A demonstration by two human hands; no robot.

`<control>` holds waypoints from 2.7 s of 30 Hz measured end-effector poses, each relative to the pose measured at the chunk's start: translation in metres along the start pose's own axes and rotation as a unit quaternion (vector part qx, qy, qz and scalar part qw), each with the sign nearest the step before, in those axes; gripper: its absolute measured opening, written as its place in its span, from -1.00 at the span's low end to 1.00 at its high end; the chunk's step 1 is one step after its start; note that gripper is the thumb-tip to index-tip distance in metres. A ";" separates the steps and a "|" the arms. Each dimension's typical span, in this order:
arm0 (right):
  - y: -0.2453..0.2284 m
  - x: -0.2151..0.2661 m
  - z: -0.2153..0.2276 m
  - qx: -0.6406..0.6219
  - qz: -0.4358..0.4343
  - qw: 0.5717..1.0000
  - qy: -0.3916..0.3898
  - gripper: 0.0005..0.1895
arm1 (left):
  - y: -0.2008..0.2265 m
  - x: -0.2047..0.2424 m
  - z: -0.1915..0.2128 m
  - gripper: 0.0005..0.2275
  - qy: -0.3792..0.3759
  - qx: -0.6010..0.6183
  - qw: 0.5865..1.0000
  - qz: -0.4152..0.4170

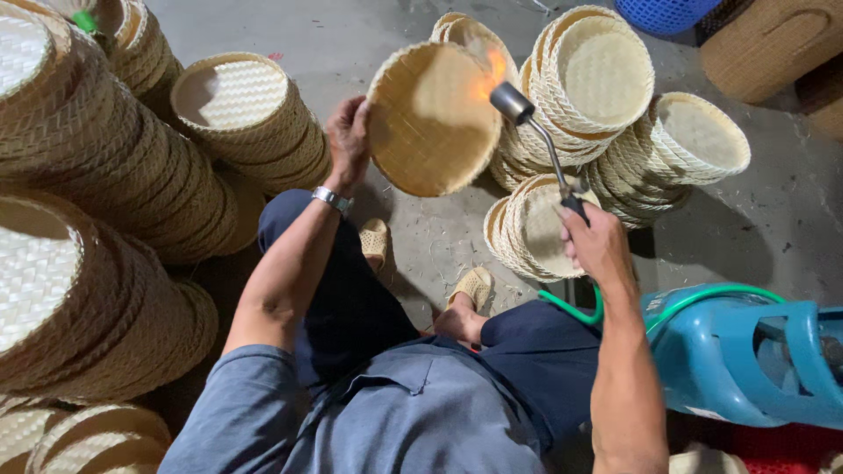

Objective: The person sits on the floor surrounded by stacks of woven baskets and uses a handheld blowtorch to apply heat to the interior surface of each basket. They pick up a basket from a stack, rotate it while directing the flame inside, and then place it onto a separate stack of treated items.

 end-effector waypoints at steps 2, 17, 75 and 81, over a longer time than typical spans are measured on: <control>-0.008 -0.002 -0.011 0.006 0.019 1.000 -0.011 -0.68 | -0.006 0.009 -0.016 -0.76 -0.024 0.030 0.999 0.011; 0.019 0.032 -0.021 0.095 -0.040 0.994 -0.031 -0.66 | -0.023 0.032 -0.041 -0.53 -0.144 0.045 0.988 0.038; -0.008 0.038 -0.083 0.109 0.087 0.989 -0.048 -0.72 | -0.082 0.046 -0.012 -0.81 -0.064 0.336 0.895 0.285; 0.019 0.039 -0.076 0.136 0.076 0.982 -0.109 -0.73 | -0.107 0.037 -0.012 -0.82 -0.038 0.431 0.872 0.230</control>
Point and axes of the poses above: each hand's wrist, its own x-axis away from the middle knuckle, its own z-axis out of the back of the hand, y = z × x, the point moved 3 cm from there along -x, towards the middle knuckle, and after that the axes turned 9 degrees about -x, right-handed, at the moved point
